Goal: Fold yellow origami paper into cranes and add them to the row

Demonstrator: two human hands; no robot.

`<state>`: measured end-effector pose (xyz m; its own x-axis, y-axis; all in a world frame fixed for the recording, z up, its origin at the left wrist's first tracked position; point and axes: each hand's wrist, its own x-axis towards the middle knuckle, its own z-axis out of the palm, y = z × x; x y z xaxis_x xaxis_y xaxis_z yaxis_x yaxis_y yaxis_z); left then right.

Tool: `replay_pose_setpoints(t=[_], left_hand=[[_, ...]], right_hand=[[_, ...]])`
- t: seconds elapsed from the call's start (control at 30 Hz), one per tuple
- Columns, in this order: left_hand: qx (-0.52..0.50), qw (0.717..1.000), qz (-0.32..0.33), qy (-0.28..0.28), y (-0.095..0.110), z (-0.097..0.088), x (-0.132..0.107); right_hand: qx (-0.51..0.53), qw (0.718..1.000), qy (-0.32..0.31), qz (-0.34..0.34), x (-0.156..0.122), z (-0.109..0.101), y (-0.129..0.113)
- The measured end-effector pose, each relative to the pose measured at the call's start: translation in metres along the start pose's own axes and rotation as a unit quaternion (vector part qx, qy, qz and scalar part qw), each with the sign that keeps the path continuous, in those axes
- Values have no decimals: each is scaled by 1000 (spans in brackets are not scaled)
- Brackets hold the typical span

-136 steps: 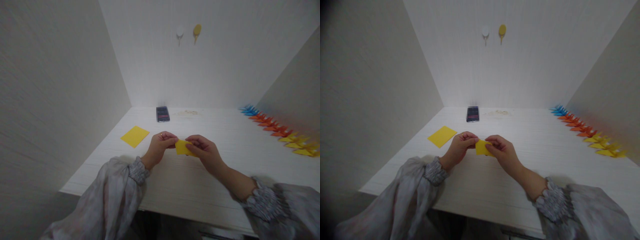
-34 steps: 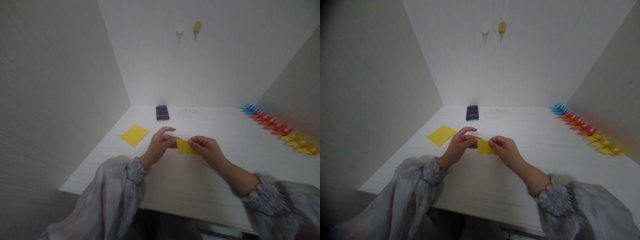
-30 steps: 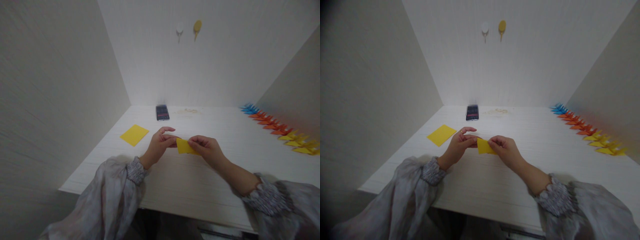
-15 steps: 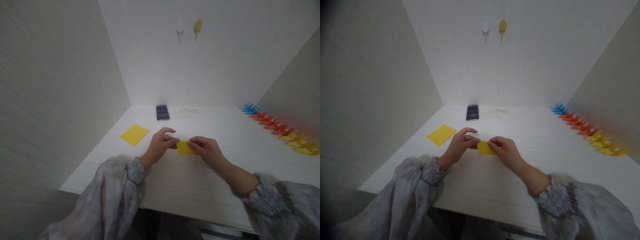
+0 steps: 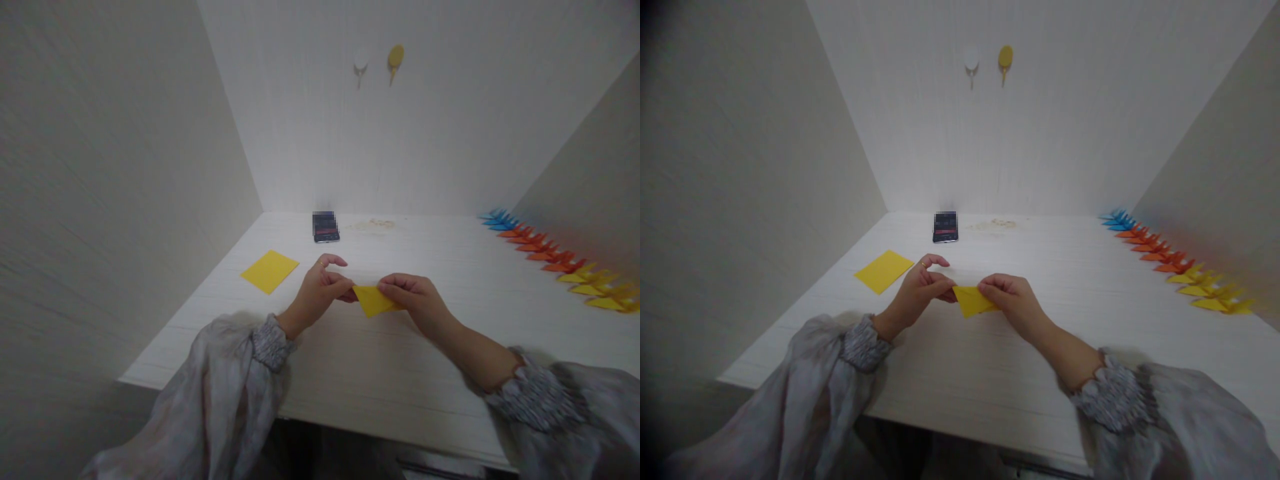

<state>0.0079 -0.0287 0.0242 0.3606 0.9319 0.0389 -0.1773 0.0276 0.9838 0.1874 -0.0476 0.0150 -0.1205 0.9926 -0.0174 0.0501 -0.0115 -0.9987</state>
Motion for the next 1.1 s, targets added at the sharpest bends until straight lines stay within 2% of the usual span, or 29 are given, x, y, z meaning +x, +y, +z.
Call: replay_pose_setpoints(t=[0.23,0.43,0.63,0.93,1.0,1.1], left_hand=[[44,997,-8,-60,-9,0,2],[53,996,-9,-67,-12,-1,1],[19,998,-18,-58,-9,-1,1],[-68,988,-73,-121,-9,-5,3],[-75,986,-70,-129,-10,-8,3],[-71,990,-67,-104,-12,-10,5]], right_hand=[[-70,996,-46,-11,0,4,3],[-157,986,-47,-38,-1,8,1],[-79,995,-57,-8,1,2,4],[21,998,-43,52,6,-7,4],[39,997,-37,46,9,-14,5],[38,999,-20,-12,13,-23,5]])
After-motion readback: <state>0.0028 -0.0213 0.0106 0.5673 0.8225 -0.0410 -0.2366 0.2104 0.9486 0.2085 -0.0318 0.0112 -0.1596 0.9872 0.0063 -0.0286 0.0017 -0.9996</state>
